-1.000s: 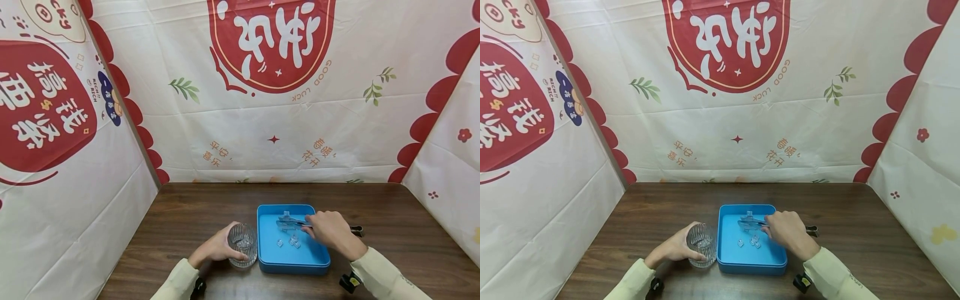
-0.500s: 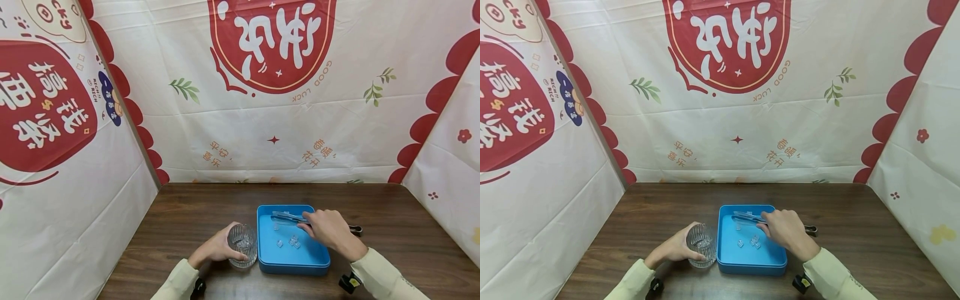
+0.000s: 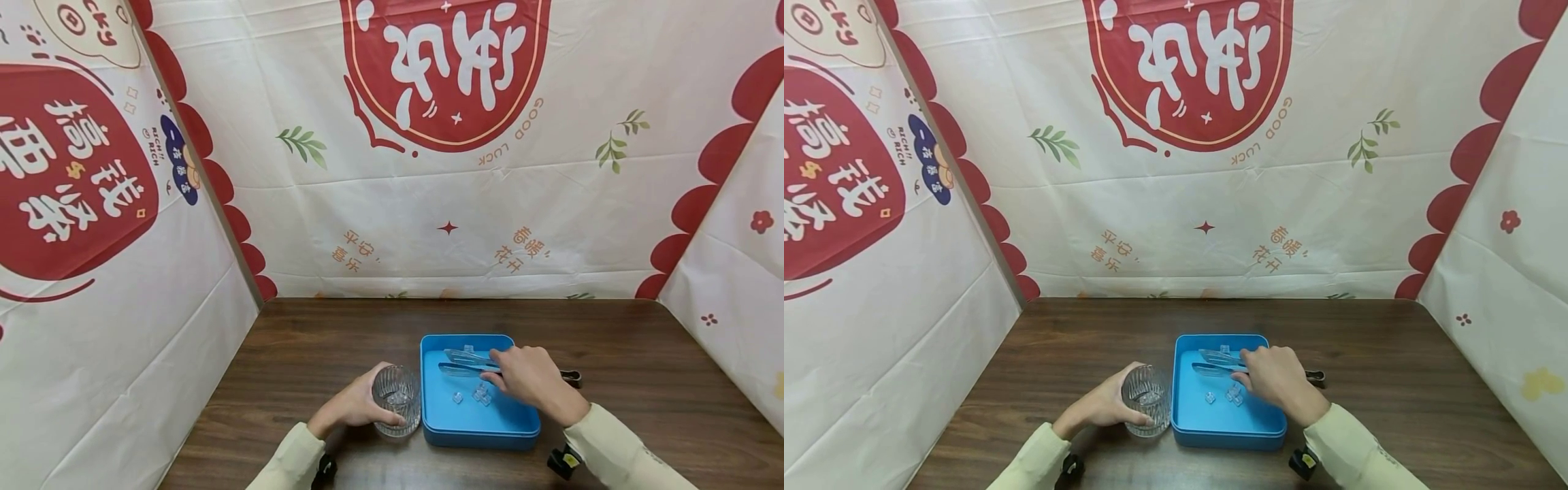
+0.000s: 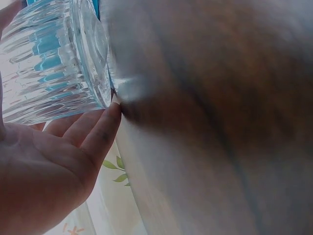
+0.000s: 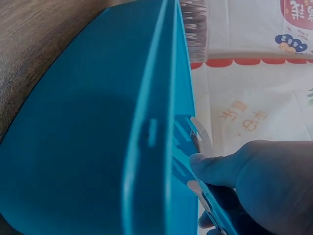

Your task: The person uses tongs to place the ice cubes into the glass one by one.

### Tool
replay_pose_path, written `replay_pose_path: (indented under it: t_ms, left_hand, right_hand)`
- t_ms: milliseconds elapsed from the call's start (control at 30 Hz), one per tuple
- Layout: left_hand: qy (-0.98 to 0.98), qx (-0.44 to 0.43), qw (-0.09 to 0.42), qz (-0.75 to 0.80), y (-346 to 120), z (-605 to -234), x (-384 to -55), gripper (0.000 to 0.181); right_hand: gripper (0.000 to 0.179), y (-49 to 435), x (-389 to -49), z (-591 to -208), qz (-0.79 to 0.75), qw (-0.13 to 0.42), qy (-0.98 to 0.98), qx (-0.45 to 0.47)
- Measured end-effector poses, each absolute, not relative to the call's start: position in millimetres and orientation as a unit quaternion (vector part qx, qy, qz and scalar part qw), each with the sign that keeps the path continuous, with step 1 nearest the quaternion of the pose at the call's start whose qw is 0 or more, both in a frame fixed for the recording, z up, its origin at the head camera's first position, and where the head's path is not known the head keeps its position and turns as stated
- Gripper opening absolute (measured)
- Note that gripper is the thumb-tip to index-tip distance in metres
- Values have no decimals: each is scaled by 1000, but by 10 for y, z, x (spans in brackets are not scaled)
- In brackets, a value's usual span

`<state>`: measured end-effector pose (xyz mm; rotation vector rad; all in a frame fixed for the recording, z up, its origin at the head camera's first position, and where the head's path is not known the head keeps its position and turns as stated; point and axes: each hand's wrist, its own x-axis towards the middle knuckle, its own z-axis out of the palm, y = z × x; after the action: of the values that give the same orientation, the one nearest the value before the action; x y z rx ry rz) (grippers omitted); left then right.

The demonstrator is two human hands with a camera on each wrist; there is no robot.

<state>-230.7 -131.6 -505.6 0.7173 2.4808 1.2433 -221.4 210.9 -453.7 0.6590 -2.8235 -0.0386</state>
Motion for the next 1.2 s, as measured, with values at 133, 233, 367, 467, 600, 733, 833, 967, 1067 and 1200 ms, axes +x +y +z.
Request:
replay_pose_path:
  t_ms: [133, 233, 367, 467, 600, 733, 833, 967, 1067, 1200]
  left_hand:
    - [857, 248, 133, 431, -1315, -5056, -2310, 81]
    - [858, 248, 133, 431, -1316, -5060, -2311, 81]
    - [858, 249, 131, 429, -1316, -5057, -2311, 81]
    - [857, 252, 128, 430, -1315, -5051, -2311, 81]
    - [855, 254, 127, 434, -1312, -5048, -2304, 80]
    - [853, 254, 128, 437, -1311, -5053, -2294, 79]
    - [852, 254, 129, 439, -1312, -5059, -2291, 79]
    - [852, 254, 129, 439, -1310, -5060, -2294, 79]
    - [854, 254, 128, 436, -1310, -5055, -2298, 79]
    - [854, 256, 129, 435, -1312, -5051, -2302, 79]
  right_hand:
    - [45, 2068, -2231, -4559, -12, 95, -973, 212]
    - [52, 2050, -2231, -4567, -15, 80, -975, 205]
    - [60, 2040, -2229, -4566, -12, 74, -978, 193]
    - [63, 2033, -2228, -4562, -3, 69, -980, 185]
    - [63, 2024, -2223, -4562, -3, 60, -982, 182]
    - [63, 2019, -2220, -4576, -3, 54, -982, 183]
    - [59, 2017, -2221, -4593, 1, 52, -982, 183]
    - [52, 2017, -2226, -4609, 2, 58, -981, 186]
    - [48, 2018, -2233, -4618, 0, 68, -979, 190]
    - [44, 2022, -2232, -4624, -2, 85, -976, 198]
